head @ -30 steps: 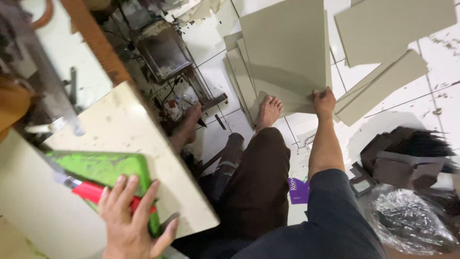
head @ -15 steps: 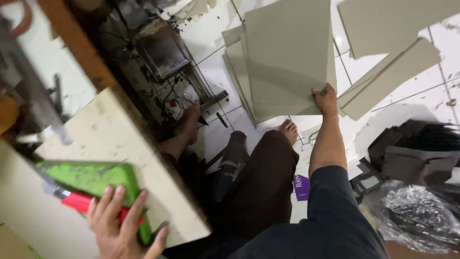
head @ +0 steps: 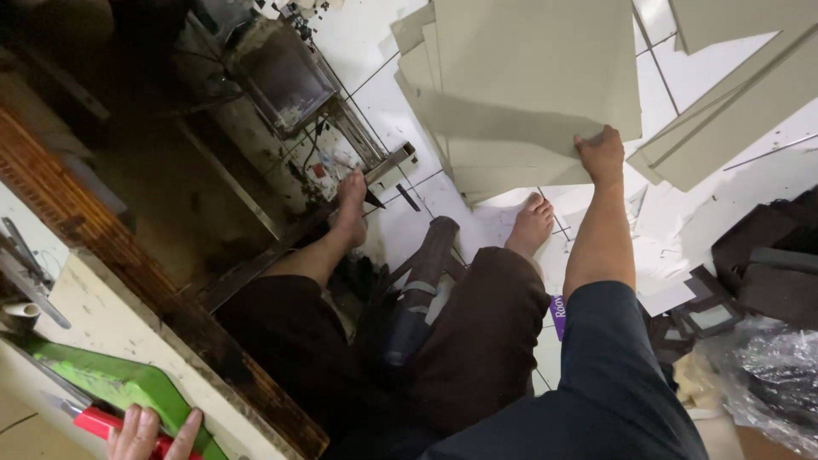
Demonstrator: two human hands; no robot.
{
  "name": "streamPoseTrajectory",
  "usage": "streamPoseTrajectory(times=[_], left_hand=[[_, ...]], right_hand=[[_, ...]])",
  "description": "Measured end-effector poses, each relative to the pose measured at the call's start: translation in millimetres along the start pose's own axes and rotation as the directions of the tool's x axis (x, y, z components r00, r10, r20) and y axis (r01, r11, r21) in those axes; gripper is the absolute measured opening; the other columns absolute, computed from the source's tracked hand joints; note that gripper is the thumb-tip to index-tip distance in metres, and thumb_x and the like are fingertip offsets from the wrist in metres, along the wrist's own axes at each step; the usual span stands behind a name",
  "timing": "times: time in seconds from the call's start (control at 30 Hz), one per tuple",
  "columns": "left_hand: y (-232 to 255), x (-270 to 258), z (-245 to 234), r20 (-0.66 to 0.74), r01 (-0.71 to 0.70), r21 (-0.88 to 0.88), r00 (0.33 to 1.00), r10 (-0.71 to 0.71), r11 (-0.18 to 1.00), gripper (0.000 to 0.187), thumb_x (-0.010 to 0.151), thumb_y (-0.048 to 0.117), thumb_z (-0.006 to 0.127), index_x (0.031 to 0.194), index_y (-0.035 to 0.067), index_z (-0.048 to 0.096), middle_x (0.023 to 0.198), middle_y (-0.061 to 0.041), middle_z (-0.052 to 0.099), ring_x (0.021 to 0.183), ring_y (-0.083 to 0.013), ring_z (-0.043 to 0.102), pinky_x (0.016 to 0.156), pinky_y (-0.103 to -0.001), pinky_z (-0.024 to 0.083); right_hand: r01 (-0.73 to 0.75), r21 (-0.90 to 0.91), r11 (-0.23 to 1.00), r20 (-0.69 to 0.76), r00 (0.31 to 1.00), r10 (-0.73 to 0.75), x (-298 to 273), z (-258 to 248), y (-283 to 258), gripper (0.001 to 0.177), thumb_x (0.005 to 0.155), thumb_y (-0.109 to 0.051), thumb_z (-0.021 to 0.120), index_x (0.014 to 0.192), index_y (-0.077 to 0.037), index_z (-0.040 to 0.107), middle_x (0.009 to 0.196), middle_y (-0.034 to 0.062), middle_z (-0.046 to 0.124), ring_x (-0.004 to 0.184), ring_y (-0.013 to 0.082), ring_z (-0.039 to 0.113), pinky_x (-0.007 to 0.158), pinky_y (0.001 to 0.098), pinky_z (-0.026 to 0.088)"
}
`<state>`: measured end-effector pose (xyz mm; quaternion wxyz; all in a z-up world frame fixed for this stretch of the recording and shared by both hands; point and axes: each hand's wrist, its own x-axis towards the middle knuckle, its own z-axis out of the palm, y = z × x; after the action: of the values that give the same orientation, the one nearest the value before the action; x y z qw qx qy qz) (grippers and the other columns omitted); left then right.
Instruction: Measuring and cutting rectangular pieces from a sheet of cardboard using a metal ruler and a utility knife.
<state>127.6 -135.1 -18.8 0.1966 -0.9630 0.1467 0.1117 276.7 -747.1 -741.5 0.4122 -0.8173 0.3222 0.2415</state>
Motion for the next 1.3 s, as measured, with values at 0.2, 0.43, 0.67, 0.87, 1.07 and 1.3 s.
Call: streamPoseTrajectory(times=[0.2, 0.43, 0.67, 0.87, 1.07, 1.3], left_hand=[[2, -23, 19, -0.092, 0.035, -0.023, 0.995, -0.037, 0.999, 0.028, 0.1, 0.017, 0.067, 0.125, 0.026, 0.076, 0.148, -0.021, 0.058, 0.141, -0.0536, 0.063, 0.121, -0.072, 0.047], [76, 42, -28, -0.198, 0.126, -0.213, 0.965, -0.17, 0.969, 0.024, 0.106, 0.01, 0.064, 0.126, 0.015, 0.076, 0.156, -0.017, 0.052, 0.147, -0.0463, 0.055, 0.129, -0.065, 0.038], [116, 85, -60, -0.24, 0.137, -0.38, 0.941, -0.24, 0.915, 0.069, 0.086, 0.062, 0.058, 0.125, 0.008, 0.072, 0.149, -0.017, 0.05, 0.147, -0.0429, 0.046, 0.131, -0.062, 0.03], [97, 87, -58, -0.304, -0.022, -0.411, 0.946, -0.115, 0.911, 0.076, 0.079, 0.062, 0.062, 0.129, 0.005, 0.07, 0.147, -0.025, 0.053, 0.146, -0.0453, 0.048, 0.127, -0.065, 0.031], [89, 98, -70, -0.328, -0.168, -0.399, 0.944, 0.031, 0.902, 0.077, 0.079, 0.059, 0.065, 0.135, 0.007, 0.065, 0.148, -0.025, 0.05, 0.147, -0.0418, 0.042, 0.123, -0.061, 0.027], [89, 100, -76, -0.32, -0.171, -0.416, 0.947, 0.032, 0.893, 0.077, 0.083, 0.059, 0.065, 0.142, 0.01, 0.06, 0.151, -0.023, 0.048, 0.149, -0.0414, 0.039, 0.125, -0.058, 0.023]], right_hand=[[0.083, -0.015, 0.996, -0.132, 0.988, -0.084, -5, 1, 2, 0.053, 0.092, -0.044, 0.08, 0.086, -0.006, 0.043, 0.078, 0.0138, 0.052, 0.072, 0.0365, 0.047, 0.066, 0.0508, 0.038], [0.095, 0.028, 0.995, -0.163, 0.982, -0.089, -26, -15, -19, 0.052, 0.091, -0.043, 0.081, 0.082, -0.01, 0.041, 0.072, 0.007, 0.048, 0.068, 0.0306, 0.048, 0.064, 0.048, 0.039], [0.248, 0.21, 0.946, -0.122, 0.966, -0.226, -103, -61, -103, 0.039, 0.095, -0.034, 0.077, 0.084, -0.014, 0.046, 0.073, -0.0016, 0.039, 0.07, 0.0154, 0.036, 0.061, 0.0384, 0.033], [0.591, 0.235, 0.772, -0.122, 0.806, -0.58, -185, -41, -188, 0.032, 0.1, -0.027, 0.07, 0.093, -0.009, 0.045, 0.078, 0.005, 0.041, 0.069, 0.0204, 0.038, 0.063, 0.0412, 0.036], [0.661, 0.159, 0.734, -0.199, 0.749, -0.632, -231, -64, -230, 0.029, 0.101, -0.019, 0.068, 0.088, -0.012, 0.042, 0.072, 0.0069, 0.047, 0.062, 0.0258, 0.045, 0.06, 0.0436, 0.037], [0.621, -0.11, 0.776, -0.193, 0.753, -0.629, -280, -117, -227, 0.025, 0.102, -0.022, 0.063, 0.092, -0.006, 0.046, 0.081, 0.0133, 0.051, 0.072, 0.034, 0.049, 0.065, 0.0473, 0.038]])
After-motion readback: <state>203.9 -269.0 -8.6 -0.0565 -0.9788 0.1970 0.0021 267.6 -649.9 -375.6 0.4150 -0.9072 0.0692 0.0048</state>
